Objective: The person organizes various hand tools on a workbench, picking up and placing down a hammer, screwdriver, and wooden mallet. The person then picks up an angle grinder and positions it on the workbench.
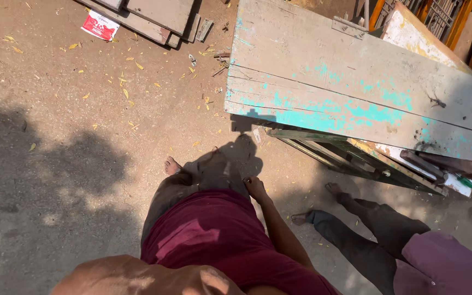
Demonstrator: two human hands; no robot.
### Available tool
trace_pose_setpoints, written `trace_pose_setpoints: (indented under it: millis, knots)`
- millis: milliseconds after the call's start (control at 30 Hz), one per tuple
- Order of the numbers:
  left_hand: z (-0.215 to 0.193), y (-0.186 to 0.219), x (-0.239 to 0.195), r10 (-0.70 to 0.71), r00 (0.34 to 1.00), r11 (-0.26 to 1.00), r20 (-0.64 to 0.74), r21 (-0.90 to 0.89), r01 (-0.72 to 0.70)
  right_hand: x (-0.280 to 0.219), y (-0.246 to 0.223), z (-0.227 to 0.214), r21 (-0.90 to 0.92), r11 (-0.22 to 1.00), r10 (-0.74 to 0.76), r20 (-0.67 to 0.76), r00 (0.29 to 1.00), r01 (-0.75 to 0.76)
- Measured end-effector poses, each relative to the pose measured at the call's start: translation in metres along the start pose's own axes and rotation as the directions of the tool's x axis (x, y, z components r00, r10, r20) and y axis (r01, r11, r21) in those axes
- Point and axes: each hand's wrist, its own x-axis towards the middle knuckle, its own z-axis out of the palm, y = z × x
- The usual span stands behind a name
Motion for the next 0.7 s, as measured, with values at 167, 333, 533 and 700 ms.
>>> trace_pose_setpoints:
  millis: [167,333,533,700]
  knots:
    - [-0.070,-0.001,0.024,-0.014,0.998,1.000,0.068,-0.026,0.016,0.019,-0.039,0.000,0.158,0.985,0.063,0.013,0.998,-0.065]
    - [-0.165,-0.019,0.083,-0.039,0.977,0.999,0.208,-0.015,0.043,0.063,-0.084,0.003,0.329,0.931,0.176,-0.027,0.984,-0.158]
    - [-0.252,-0.038,0.165,-0.138,0.971,0.990,0.195,0.011,0.139,0.129,-0.180,0.039,0.265,0.945,0.147,0.175,0.973,-0.191]
    - [-0.327,-0.063,0.249,-0.151,0.938,0.987,0.311,0.005,0.158,0.173,-0.250,0.041,0.155,0.984,0.077,0.109,0.991,-0.093]
